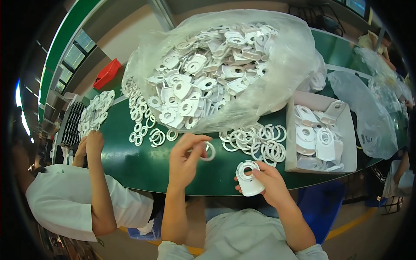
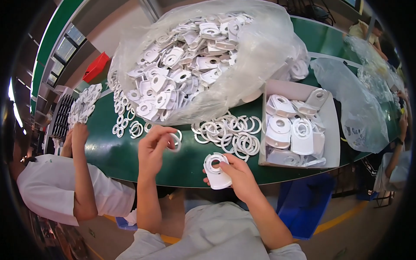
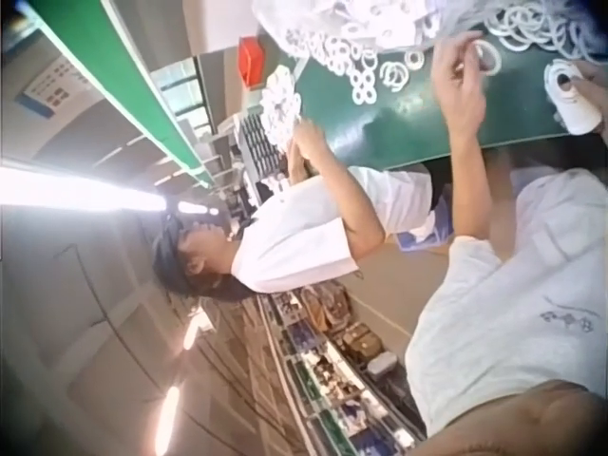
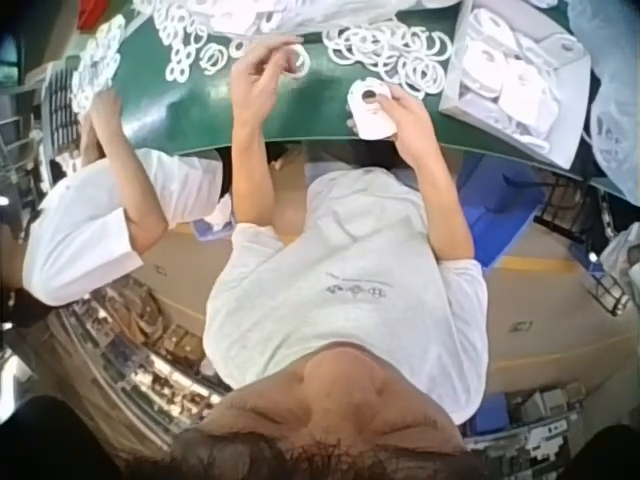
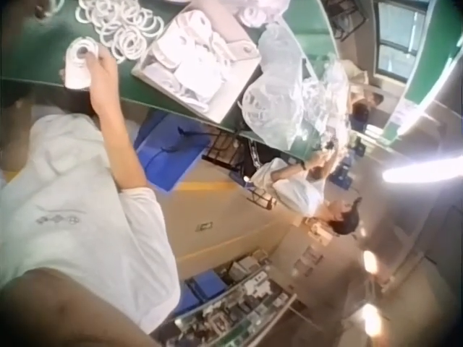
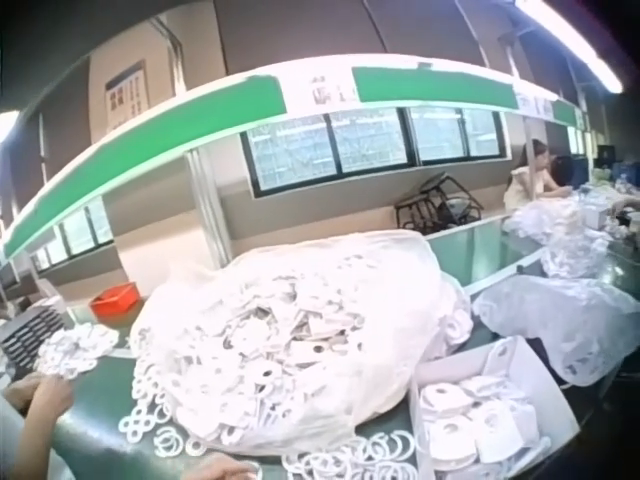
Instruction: Assembling small white plastic components by fitting rings onto circular bases.
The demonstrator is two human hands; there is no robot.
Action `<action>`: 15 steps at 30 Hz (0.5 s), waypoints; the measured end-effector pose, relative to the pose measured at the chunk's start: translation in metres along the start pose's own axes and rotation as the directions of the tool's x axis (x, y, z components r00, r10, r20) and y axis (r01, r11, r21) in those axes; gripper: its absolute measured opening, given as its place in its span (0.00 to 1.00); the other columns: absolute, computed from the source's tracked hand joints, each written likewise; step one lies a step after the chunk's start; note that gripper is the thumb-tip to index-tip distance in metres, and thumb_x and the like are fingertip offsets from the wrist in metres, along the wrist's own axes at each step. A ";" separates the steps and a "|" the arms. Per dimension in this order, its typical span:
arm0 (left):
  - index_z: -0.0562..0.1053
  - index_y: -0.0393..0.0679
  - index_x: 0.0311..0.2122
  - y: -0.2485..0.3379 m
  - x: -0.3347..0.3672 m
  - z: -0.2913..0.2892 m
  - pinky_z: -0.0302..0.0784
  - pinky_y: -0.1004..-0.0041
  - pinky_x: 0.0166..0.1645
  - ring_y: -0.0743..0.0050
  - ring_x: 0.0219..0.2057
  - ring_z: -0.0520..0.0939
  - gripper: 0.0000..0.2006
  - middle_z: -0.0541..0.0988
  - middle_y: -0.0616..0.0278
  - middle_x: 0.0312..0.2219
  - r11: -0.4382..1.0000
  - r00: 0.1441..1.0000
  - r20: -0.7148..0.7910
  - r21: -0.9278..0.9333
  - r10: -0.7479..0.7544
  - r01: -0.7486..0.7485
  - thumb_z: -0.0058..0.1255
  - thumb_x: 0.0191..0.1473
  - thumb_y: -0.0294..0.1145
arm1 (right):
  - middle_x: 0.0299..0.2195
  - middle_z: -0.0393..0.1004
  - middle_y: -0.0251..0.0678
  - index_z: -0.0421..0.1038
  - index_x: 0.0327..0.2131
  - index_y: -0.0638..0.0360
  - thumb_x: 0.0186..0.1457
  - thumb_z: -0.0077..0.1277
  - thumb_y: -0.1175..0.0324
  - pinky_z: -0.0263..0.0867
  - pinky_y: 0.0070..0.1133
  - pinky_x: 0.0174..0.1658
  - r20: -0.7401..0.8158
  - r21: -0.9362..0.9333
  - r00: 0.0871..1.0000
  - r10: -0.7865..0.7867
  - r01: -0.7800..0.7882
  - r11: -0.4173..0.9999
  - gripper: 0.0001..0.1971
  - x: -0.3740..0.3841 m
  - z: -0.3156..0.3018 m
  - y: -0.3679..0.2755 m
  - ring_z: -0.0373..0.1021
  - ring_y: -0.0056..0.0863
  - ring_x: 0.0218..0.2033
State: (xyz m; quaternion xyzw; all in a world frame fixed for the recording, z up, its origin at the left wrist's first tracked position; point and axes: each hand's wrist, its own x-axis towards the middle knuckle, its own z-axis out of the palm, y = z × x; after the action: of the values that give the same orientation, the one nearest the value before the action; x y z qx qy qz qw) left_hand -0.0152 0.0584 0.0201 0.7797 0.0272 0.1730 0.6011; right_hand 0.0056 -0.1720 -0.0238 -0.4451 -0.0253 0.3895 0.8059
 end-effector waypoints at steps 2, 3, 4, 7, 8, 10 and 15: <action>0.75 0.35 0.37 0.018 -0.004 0.012 0.66 0.83 0.26 0.85 0.22 0.72 0.08 0.72 0.66 0.22 0.998 0.993 0.101 -0.011 -0.059 0.060 0.46 0.53 0.19 | 0.38 0.73 0.51 0.63 0.46 0.68 0.60 0.37 0.70 0.73 0.28 0.37 -0.014 0.011 0.999 0.051 -0.051 0.999 0.14 0.003 0.003 -0.004 0.75 0.42 0.34; 0.75 0.35 0.37 0.020 -0.004 0.019 0.65 0.84 0.24 0.87 0.21 0.72 0.07 0.72 0.66 0.22 0.993 0.973 0.202 -0.012 -0.111 0.116 0.47 0.53 0.19 | 0.38 0.73 0.51 0.63 0.46 0.68 0.60 0.37 0.70 0.73 0.28 0.37 -0.022 0.011 0.999 0.049 -0.048 0.999 0.14 0.004 0.003 -0.004 0.75 0.42 0.34; 0.75 0.35 0.37 0.018 -0.004 0.027 0.64 0.84 0.22 0.87 0.19 0.71 0.07 0.73 0.67 0.22 0.983 0.965 0.215 -0.073 -0.148 0.167 0.50 0.51 0.20 | 0.38 0.73 0.50 0.62 0.47 0.68 0.60 0.37 0.70 0.73 0.28 0.38 -0.023 0.003 0.998 0.053 -0.053 0.999 0.15 0.005 0.002 -0.005 0.75 0.43 0.35; 0.75 0.35 0.35 0.016 0.001 0.035 0.64 0.84 0.22 0.87 0.19 0.70 0.06 0.74 0.68 0.22 0.973 0.933 0.291 -0.026 -0.210 0.227 0.54 0.49 0.21 | 0.39 0.73 0.49 0.62 0.48 0.69 0.61 0.36 0.68 0.73 0.29 0.38 -0.029 0.016 0.998 0.058 -0.058 0.998 0.16 0.003 0.004 -0.007 0.75 0.43 0.35; 0.76 0.36 0.32 0.013 0.000 0.037 0.64 0.83 0.23 0.86 0.19 0.70 0.06 0.75 0.67 0.22 0.974 0.933 0.290 -0.020 -0.212 0.228 0.57 0.46 0.23 | 0.40 0.73 0.48 0.62 0.48 0.70 0.62 0.34 0.66 0.73 0.29 0.38 -0.035 0.035 0.998 0.059 -0.058 0.998 0.17 0.002 0.005 -0.008 0.75 0.43 0.35; 0.76 0.37 0.30 0.011 0.004 0.041 0.63 0.82 0.23 0.85 0.19 0.69 0.06 0.74 0.67 0.22 0.989 0.943 0.302 0.076 -0.143 0.125 0.59 0.44 0.24 | 0.40 0.73 0.48 0.62 0.48 0.69 0.63 0.32 0.63 0.73 0.29 0.39 -0.013 0.073 0.997 0.077 -0.076 0.994 0.19 0.004 0.001 -0.007 0.75 0.43 0.36; 0.79 0.39 0.29 0.006 0.008 0.054 0.60 0.83 0.24 0.88 0.20 0.67 0.06 0.73 0.70 0.21 0.986 0.926 0.372 0.169 -0.060 -0.004 0.61 0.41 0.24 | 0.42 0.72 0.46 0.63 0.48 0.68 0.64 0.28 0.57 0.73 0.30 0.40 0.035 0.102 0.996 0.085 -0.088 0.991 0.22 0.005 -0.006 -0.005 0.74 0.44 0.38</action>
State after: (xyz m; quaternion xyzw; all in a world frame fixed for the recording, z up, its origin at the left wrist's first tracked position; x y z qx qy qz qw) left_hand 0.0077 0.0082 0.0157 0.8455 -0.0628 0.0090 0.5302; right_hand 0.0146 -0.1740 -0.0253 -0.3974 0.0022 0.4315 0.8099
